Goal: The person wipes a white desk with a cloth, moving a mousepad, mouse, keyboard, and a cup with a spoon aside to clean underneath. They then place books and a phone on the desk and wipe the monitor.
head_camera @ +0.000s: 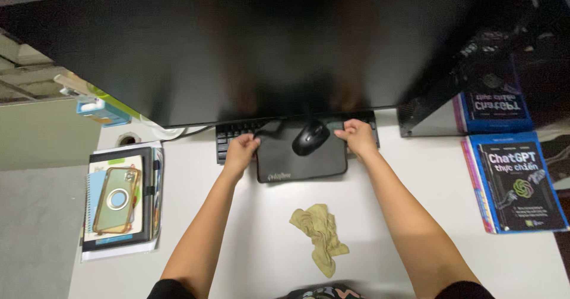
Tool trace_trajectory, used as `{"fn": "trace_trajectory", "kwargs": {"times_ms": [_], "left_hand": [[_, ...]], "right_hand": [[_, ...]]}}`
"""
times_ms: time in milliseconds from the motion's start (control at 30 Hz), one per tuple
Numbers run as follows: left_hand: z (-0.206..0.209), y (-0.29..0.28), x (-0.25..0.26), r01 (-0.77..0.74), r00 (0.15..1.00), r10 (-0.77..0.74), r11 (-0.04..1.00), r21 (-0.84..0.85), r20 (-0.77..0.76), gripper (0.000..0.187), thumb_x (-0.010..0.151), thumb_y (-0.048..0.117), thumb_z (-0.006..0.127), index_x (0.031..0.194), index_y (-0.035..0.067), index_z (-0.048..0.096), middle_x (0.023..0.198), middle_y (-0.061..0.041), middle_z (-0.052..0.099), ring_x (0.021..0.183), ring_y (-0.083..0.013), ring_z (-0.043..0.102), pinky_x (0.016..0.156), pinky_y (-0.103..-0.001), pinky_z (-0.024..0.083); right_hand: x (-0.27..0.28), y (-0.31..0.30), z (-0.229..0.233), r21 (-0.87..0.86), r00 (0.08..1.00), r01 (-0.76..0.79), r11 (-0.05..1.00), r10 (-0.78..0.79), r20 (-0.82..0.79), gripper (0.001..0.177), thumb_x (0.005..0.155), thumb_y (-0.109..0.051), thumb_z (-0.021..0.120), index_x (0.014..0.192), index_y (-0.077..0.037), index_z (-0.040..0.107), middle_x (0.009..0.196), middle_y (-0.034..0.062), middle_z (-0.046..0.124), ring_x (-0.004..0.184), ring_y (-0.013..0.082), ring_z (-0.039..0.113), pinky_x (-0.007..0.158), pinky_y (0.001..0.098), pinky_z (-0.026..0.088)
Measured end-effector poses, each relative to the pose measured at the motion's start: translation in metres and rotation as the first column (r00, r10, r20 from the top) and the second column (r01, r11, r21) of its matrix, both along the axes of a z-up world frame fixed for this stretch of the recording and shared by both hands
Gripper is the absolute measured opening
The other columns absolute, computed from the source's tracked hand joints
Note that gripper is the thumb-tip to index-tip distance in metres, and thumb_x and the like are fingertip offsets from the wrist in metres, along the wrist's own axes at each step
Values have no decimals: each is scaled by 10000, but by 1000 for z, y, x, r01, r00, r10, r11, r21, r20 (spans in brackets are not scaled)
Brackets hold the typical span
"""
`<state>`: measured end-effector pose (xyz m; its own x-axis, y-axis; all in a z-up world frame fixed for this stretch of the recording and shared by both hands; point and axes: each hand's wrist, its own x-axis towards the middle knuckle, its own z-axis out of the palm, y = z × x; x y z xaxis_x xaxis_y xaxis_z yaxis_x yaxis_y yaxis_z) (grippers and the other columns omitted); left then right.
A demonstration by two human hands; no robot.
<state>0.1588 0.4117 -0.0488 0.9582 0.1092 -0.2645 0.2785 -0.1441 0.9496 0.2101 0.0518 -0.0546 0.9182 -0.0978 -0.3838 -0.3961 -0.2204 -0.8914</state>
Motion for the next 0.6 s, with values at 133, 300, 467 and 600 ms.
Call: {"fn": "trace_trajectory", "kwargs": {"times_ms": [133, 300, 467, 600], "left_hand": [[22, 0, 17, -175, 981, 146, 951, 256, 126, 189, 923, 160, 712, 1034, 11, 747, 860, -63, 751, 760, -155, 683, 699, -321, 519], [36, -16, 22, -323, 941, 215, 800, 506, 261, 262, 897, 206, 747, 1026, -21, 763, 921, -159, 761, 846, -317, 717, 808, -438, 544], [41, -29, 25, -281, 956, 235, 571, 771, 174, 326, 877, 301, 793, 932, -21, 788, 947, -185, 734, 1019, -348, 614, 942, -448, 469], [36, -40, 29, -388, 917, 285, 476, 789, 280, 359, 813, 280, 815, 977, -34, 755, 1248, -194, 636, 1171, -386, 490, 954, -522, 399]], "right_hand": [[12, 24, 18, -74, 998, 62, 995, -63, -6, 412, 829, -105, 831, 1182, 16, 655, 863, 59, 710, 680, 133, 638, 491, 313, 497], [10, 27, 33, 49, 984, 175, 983, -174, -25, 360, 804, -63, 800, 1134, 9, 676, 889, 78, 746, 639, 141, 673, 507, 307, 555], [5, 27, 25, -69, 951, 304, 950, -299, 82, 314, 803, -56, 839, 1057, 49, 685, 829, 113, 736, 645, 161, 632, 547, 303, 515], [22, 35, -4, -39, 843, 400, 916, -351, 408, 257, 761, -40, 863, 940, 56, 705, 850, 61, 768, 753, 109, 705, 714, 270, 567]]}}
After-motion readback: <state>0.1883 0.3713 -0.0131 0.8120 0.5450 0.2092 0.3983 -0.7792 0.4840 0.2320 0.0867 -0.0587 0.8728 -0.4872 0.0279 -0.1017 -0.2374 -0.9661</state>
